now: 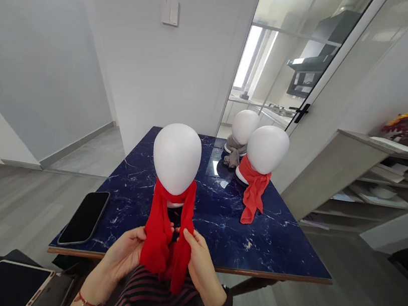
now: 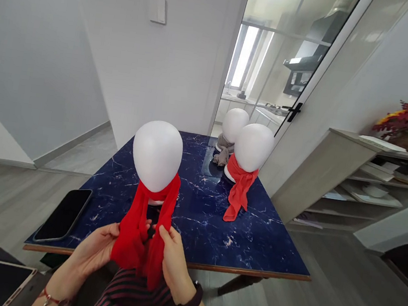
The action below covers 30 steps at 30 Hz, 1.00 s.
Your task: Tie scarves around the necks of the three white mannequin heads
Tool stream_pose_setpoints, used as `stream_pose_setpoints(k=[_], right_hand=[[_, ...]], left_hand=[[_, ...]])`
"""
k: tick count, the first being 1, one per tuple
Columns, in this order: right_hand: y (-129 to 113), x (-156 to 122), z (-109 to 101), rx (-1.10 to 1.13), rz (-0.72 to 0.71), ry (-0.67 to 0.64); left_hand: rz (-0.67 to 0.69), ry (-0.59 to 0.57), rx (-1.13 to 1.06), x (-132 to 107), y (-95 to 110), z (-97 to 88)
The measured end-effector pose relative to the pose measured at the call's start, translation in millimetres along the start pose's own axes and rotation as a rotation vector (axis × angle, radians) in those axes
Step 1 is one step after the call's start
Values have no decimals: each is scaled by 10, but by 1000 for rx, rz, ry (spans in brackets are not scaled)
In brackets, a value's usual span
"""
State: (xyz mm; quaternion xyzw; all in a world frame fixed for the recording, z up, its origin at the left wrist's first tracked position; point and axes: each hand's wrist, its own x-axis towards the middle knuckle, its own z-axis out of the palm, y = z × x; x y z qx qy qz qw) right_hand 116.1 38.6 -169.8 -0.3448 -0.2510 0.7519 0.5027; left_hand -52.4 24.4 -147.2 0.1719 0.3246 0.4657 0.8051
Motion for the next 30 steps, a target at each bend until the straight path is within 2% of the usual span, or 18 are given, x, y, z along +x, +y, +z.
stream_pose_setpoints(k=[3,6,8,11,13,16,18,23,27,30], right_hand=[[56,49,-41,-48,-5,-26],[137,70,-96,-112,17,81],[175,71,-122,-157,-8,77],[203,72,-130,-211,-56,-91],[207,82,-134,-243,-21,-155],[173,94,-175,-345,28,-145],[116,86,-225,-445,-19,-102],[4,37,-301,-585,-272,-13],[13,70,-292,-620,-307,-59],[-33,140,-349,-620,-331,-82]], left_hand=[[105,69,116,55,-134,65],[205,102,316,119,-208,108],[197,77,414,161,-212,115],[129,10,484,235,-200,125],[88,10,524,295,-205,147],[76,42,574,386,-239,194],[158,72,640,435,-270,211],[547,243,979,485,-336,198],[598,208,1112,449,-359,180],[549,205,1012,400,-358,137]])
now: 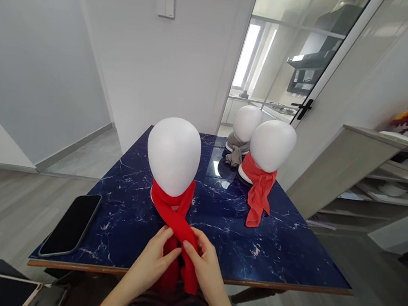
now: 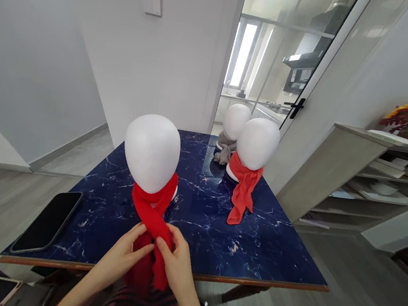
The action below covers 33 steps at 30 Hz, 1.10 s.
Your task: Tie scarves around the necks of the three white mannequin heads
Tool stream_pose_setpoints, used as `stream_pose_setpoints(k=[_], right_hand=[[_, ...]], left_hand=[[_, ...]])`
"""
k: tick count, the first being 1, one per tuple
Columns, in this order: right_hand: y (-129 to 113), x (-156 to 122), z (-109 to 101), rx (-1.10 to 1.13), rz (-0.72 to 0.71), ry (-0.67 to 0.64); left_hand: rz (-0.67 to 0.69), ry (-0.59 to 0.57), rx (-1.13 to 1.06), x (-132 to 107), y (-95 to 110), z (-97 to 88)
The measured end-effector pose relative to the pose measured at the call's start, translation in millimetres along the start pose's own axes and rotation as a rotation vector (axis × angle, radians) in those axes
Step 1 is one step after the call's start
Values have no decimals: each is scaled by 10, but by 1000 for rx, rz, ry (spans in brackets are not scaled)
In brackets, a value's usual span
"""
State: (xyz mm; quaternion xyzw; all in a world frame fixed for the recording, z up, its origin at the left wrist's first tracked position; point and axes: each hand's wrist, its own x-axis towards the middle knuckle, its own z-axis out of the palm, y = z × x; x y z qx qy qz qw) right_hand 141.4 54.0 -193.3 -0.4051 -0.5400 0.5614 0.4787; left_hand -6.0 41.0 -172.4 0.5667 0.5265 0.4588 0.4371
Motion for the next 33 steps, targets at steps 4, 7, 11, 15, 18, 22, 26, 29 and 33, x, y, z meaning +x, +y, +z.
stream_pose_setpoints(k=[4,7,11,15,18,22,26,29,33], right_hand=[[42,101,-201,-215,-95,116],[91,136,-288,-397,-176,139],[128,123,-275,-507,-224,54],[118,113,-271,-515,-230,7],[94,114,-289,-480,-221,-11],[20,80,-258,-406,-161,-43],[-36,0,-173,-321,-118,-54],[-8,-56,-120,-336,-119,-22],[61,-99,-81,-467,-150,-77]], left_hand=[[-258,23,-360,-61,21,-65],[-408,-52,-703,-100,108,-91],[-353,-132,-919,-134,175,-84],[-210,-204,-749,-109,103,-48],[-179,-234,-584,-37,14,-37],[-118,-43,-333,85,-61,-43],[-64,103,-332,166,-59,0],[-138,176,-524,167,-42,104],[-374,326,-822,115,-9,253]])
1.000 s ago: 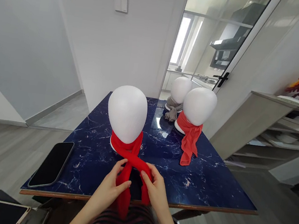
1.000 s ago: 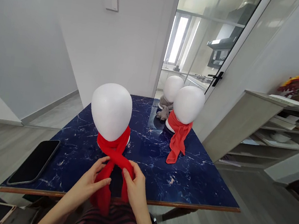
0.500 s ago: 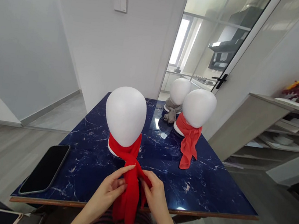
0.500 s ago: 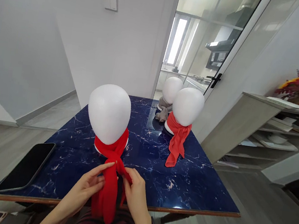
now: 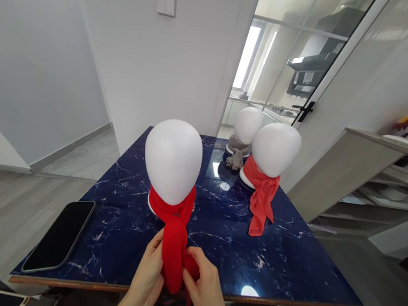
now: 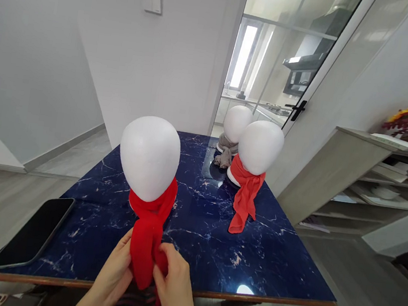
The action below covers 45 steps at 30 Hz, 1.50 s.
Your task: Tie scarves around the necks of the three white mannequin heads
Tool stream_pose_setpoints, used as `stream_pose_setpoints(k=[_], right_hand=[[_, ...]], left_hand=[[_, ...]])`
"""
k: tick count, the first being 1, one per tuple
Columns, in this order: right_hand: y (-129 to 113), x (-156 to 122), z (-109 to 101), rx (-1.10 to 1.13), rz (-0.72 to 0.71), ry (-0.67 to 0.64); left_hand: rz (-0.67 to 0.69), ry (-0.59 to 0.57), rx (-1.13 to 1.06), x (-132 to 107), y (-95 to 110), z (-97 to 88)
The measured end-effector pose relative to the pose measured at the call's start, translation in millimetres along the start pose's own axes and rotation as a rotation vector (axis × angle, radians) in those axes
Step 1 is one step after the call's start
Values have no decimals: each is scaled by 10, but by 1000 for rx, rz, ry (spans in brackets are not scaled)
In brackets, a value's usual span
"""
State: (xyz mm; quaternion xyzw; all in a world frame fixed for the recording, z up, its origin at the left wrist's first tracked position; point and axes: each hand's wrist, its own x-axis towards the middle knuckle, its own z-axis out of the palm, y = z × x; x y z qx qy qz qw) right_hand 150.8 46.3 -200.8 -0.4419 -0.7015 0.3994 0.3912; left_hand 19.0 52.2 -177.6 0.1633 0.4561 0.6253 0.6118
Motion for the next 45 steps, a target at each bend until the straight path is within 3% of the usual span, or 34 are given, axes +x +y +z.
stream_pose_setpoints(k=[5,8,11,17,21,24,27,29,31,33,36,39,45], right_hand=[[8,-17,-16,-132,-36,-1],[-18,-33,-44,-194,-98,116],[-66,-64,-3,-193,-114,216],[-175,-57,250,44,12,77],[-230,-31,213,299,141,-55],[-269,34,13,384,170,97],[-327,235,-222,248,48,277],[-362,448,-328,74,-148,260],[-366,683,-369,-100,-378,127],[-318,887,-353,-247,-569,-89],[-167,1064,-289,-409,-738,-328],[-25,1098,-273,-482,-757,-313],[-20,1089,-387,-518,-538,-192]], left_hand=[[-69,28,-127,-11,43,59],[-110,-1,-127,35,80,90],[-55,32,-107,38,63,129],[-48,27,-89,-29,-7,153],[-39,24,-96,12,-43,108],[10,-16,-95,38,-69,92],[72,-76,-50,37,-95,99],[85,-71,-49,33,-119,108],[77,-46,-86,33,-147,111],[79,-17,-113,37,-176,102],[151,32,-52,41,-214,61],[264,93,87,30,-236,19],[346,62,160,-16,-203,45]])
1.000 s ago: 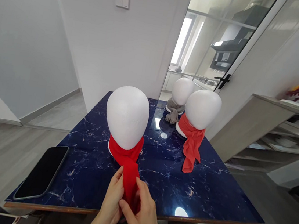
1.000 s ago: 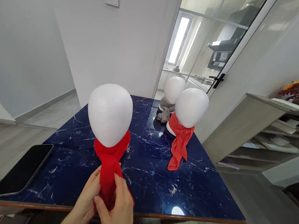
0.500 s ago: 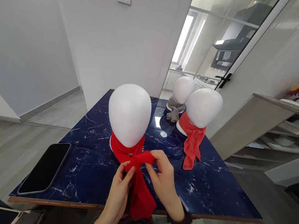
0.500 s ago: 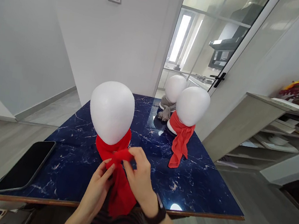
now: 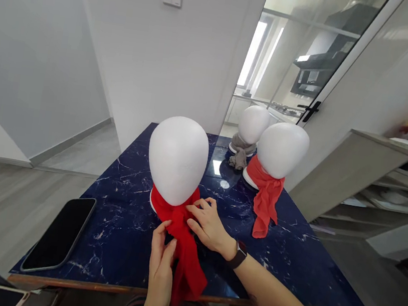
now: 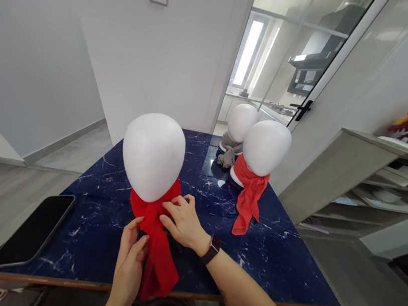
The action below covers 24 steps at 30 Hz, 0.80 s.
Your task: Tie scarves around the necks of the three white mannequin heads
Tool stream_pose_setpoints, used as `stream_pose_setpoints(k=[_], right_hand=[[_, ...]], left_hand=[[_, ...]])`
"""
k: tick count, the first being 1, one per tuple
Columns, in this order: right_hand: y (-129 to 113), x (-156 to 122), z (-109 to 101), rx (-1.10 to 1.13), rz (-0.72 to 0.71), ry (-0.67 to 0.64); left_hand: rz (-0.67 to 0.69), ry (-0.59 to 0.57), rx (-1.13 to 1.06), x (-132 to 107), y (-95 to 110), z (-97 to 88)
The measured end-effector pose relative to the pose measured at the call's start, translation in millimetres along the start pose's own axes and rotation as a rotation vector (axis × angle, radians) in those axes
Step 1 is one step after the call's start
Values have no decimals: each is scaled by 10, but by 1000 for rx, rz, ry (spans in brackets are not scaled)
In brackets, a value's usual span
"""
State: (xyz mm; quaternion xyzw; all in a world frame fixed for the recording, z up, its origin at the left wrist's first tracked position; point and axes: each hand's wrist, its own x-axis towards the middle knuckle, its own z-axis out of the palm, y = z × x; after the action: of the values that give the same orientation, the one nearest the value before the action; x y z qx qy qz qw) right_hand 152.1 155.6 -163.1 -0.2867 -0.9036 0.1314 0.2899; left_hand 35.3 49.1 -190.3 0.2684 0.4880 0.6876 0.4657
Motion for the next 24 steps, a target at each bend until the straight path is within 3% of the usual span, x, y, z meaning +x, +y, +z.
stream_pose_setpoints(k=[6,11,19,24], right_hand=[[-15,51,17,83,-21,-62],[-117,69,46,100,-38,-66],[-184,31,6,-35,147,215],[-211,-78,-9,74,152,40]], left_hand=[[51,11,51,80,88,14],[-73,-58,-42,130,34,-19],[-77,-60,-38,217,17,-12],[-9,-30,36,242,60,-10]])
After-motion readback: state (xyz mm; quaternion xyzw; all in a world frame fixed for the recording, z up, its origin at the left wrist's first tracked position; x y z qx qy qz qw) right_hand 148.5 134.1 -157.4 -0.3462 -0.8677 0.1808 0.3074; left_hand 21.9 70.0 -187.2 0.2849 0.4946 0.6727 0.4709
